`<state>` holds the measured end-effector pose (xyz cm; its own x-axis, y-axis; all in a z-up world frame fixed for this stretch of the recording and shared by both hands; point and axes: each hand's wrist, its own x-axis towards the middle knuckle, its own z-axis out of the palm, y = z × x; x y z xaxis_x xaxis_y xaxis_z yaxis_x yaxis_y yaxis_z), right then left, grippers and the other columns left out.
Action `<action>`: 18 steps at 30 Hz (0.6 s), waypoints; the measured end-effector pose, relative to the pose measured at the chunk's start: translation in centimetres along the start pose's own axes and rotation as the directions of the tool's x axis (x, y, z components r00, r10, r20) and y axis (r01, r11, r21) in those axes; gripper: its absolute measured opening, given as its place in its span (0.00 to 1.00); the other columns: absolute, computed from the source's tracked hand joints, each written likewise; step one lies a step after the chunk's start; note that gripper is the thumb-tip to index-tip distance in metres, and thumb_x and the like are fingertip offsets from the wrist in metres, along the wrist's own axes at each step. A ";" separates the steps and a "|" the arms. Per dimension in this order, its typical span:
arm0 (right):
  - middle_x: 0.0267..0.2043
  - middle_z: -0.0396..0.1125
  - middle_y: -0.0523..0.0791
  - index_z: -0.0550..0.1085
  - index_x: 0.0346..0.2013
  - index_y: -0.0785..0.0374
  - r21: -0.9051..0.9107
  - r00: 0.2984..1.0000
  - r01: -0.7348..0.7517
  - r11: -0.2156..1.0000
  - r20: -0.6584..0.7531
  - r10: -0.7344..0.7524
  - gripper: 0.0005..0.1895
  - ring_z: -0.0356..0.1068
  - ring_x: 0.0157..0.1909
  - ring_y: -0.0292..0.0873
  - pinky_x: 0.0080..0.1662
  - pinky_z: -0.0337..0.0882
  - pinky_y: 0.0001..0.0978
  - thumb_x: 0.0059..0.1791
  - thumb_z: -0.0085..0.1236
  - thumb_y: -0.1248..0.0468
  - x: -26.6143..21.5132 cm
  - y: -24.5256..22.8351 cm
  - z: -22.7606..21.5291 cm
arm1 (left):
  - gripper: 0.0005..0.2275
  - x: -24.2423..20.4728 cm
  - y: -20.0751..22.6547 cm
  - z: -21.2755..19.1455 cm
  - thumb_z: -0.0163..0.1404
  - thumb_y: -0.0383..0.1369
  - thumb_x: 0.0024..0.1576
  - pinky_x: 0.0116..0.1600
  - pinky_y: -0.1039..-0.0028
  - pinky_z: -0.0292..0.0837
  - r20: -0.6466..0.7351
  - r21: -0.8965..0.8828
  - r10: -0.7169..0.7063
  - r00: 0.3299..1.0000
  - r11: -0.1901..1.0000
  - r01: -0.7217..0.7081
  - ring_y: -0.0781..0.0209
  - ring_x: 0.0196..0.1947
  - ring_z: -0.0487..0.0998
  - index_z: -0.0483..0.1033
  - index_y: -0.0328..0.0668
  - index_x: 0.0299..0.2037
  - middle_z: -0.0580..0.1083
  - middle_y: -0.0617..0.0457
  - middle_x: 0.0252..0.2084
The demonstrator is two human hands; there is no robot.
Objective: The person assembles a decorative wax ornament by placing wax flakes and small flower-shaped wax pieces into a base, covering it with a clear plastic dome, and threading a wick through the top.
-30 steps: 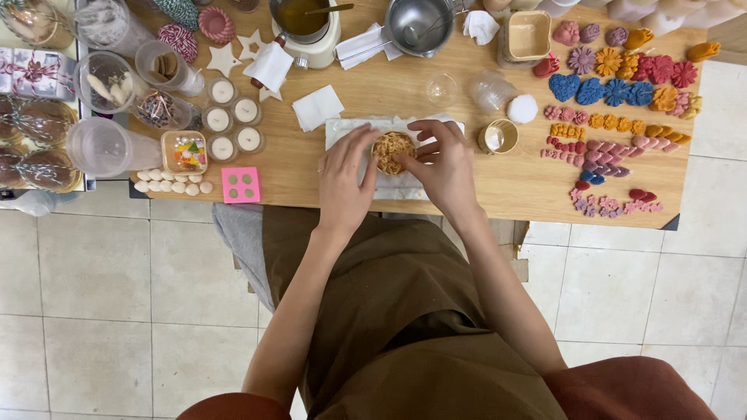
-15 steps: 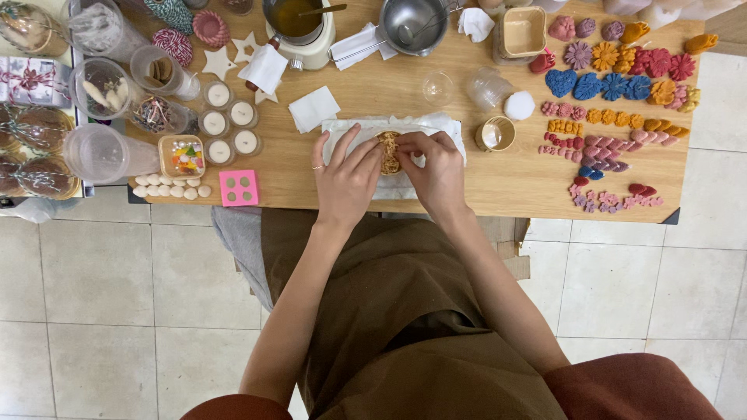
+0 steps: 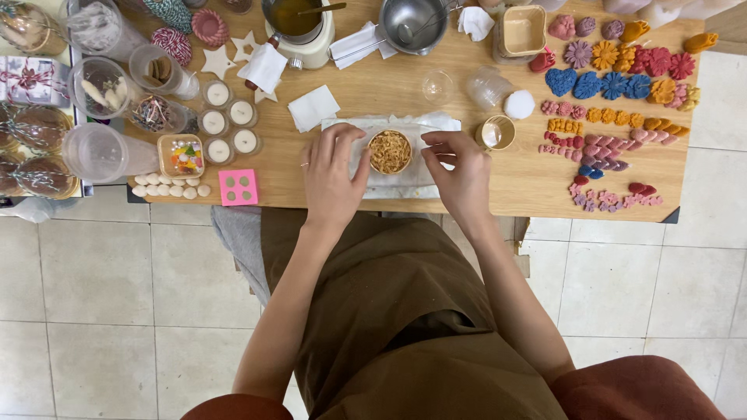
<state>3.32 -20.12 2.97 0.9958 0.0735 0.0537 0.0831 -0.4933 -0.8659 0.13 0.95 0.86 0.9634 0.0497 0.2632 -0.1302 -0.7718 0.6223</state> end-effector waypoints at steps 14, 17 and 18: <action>0.37 0.78 0.46 0.80 0.44 0.69 0.065 0.981 -0.187 0.980 0.063 0.183 0.10 0.78 0.38 0.35 0.44 0.79 0.26 0.48 0.65 0.70 -0.4 0.4 1.4 | 0.07 0.0 -0.4 1.0 0.56 0.26 0.60 0.50 0.66 0.75 0.080 -0.360 -0.283 0.956 0.886 0.293 0.55 0.45 0.84 0.75 0.39 0.46 0.81 0.51 0.42; 0.38 0.78 0.46 0.81 0.43 0.68 0.039 0.986 -0.160 0.986 0.062 0.158 0.10 0.77 0.36 0.34 0.42 0.78 0.27 0.48 0.65 0.70 -0.2 0.1 1.5 | 0.04 0.2 0.0 0.5 0.59 0.29 0.59 0.52 0.65 0.70 0.008 -0.276 -0.222 0.975 0.937 0.215 0.58 0.42 0.82 0.78 0.42 0.40 0.81 0.55 0.39; 0.38 0.79 0.45 0.81 0.43 0.68 0.028 0.986 -0.153 0.988 0.066 0.151 0.10 0.76 0.35 0.34 0.41 0.77 0.27 0.48 0.65 0.69 -0.2 0.0 1.5 | 0.03 0.1 0.1 0.5 0.60 0.29 0.58 0.53 0.64 0.67 -0.012 -0.234 -0.198 0.980 0.953 0.190 0.58 0.40 0.81 0.80 0.43 0.39 0.81 0.57 0.37</action>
<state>3.02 -18.81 2.23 0.9924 0.0553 -0.1103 -0.0711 -0.4744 -0.8774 0.32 0.57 0.59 0.9672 0.2094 0.1437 0.0039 -0.5778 0.8162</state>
